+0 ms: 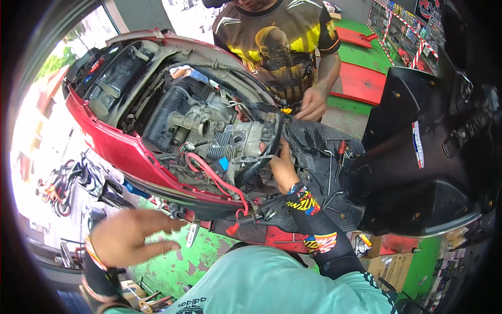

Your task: Repairing and maintaining the internal engine and frame components of a motorcycle.

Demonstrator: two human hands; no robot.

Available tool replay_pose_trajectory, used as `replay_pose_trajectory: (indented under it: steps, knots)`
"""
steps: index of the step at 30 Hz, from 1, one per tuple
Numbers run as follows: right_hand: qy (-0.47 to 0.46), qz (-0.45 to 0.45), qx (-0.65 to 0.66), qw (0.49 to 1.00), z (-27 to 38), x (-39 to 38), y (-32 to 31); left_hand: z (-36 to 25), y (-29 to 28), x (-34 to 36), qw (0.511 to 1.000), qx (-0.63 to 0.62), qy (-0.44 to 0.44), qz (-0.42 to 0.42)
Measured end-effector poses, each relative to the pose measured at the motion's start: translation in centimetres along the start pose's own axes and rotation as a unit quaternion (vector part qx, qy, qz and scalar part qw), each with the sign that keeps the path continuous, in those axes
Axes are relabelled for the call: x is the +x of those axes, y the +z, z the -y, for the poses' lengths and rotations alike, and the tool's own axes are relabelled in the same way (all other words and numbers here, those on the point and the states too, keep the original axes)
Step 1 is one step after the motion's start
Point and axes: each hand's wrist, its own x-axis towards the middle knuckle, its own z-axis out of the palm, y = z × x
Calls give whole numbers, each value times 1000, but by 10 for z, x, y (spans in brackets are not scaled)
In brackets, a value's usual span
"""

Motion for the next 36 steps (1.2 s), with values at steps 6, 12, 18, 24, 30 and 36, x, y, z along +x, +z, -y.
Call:
replay_pose_trajectory:
  steps: [6, 12, 18, 24, 30, 36]
  knots:
    - [-14, -32, -81, 996, 0, -1, -1, -11, -43, 159, 928, 330, 142, -103]
    - [17, -14, -85, 996, 14, -7, -7, 21, -20, 282, 904, 416, 54, 80]
    - [41, 52, -102, 993, 22, 1, -16, 55, 7, 321, 951, 260, 116, 121]
    - [67, 75, -125, 987, 18, 7, -15, 82, 14, 330, 887, 407, 185, 118]
    - [16, 75, -27, 997, 14, 7, -12, 75, 14, 317, 947, 202, 249, 39]
    - [-10, 74, -294, 953, 32, -23, -54, 64, 13, 318, 909, 298, 281, 73]
